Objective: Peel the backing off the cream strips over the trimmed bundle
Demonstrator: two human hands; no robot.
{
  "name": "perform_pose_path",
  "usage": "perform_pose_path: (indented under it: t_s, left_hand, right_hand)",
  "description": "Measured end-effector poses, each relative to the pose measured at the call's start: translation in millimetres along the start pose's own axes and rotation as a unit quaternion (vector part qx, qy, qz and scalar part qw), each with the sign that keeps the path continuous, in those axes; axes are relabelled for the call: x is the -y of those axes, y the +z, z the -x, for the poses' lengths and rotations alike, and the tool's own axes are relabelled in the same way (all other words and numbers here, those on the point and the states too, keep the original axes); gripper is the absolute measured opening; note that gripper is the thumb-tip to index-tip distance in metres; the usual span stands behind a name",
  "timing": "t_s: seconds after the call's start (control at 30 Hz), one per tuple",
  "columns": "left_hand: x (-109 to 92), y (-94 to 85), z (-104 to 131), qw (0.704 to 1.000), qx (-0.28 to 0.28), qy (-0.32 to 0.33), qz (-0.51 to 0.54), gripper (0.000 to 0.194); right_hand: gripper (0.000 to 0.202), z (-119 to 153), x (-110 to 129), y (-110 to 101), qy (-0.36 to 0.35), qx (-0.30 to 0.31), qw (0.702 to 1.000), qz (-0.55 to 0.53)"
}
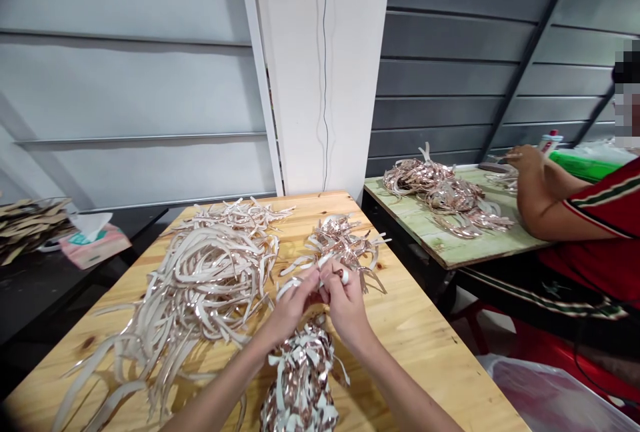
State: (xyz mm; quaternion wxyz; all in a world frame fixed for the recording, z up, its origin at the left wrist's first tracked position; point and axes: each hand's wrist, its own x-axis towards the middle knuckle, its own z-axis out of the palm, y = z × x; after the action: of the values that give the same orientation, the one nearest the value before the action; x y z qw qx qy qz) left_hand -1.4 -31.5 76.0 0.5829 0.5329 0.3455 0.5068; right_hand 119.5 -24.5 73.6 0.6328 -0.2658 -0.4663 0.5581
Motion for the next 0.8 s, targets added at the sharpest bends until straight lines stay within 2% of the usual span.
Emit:
perform_pose_path:
  t_s: [0.13, 0.33, 0.4, 0.53, 0.67, 0.8]
  left_hand:
    - [-0.1, -0.4, 0.8, 0.999, 0.018, 0.015, -0.031, 0.036]
    - [-0.6, -0.8, -3.2, 0.994, 0.058, 0.05, -0.077, 0.036]
    - [-2.5, -1.4, -3.1, 0.991, 0.056, 0.058, -0.104, 0.036]
    - [-2.9, -6.1, -3.7, 0.987, 0.055, 0.053, -0.141, 0.035]
    - [-3.5, -16.6, -5.9, 0.979, 0.07, 0.057, -0.181, 0.031]
    - [-9.8, -27.0, -6.7, 0.958, 0.071, 0.063, -0.27, 0.032]
  right_hand:
    - [0.033, 0.6, -0.3, 1.7, 0.008, -0.034, 0.999, -0.03]
    - [0.034, -3.4, 10.6, 6.7, 0.057, -0.102, 0.985, -0.126]
    - [0.034, -5.1, 12.7, 6.0, 0.086, -0.121, 0.978, -0.144]
    - [0.037, -9.5, 13.0, 2.1, 0.122, -0.126, 0.969, -0.174]
    - [0.036, -16.0, 15.5, -3.5, 0.111, -0.126, 0.96, -0.222]
    - [0.034, -22.6, 23.8, -10.4, 0.078, -0.144, 0.952, -0.259]
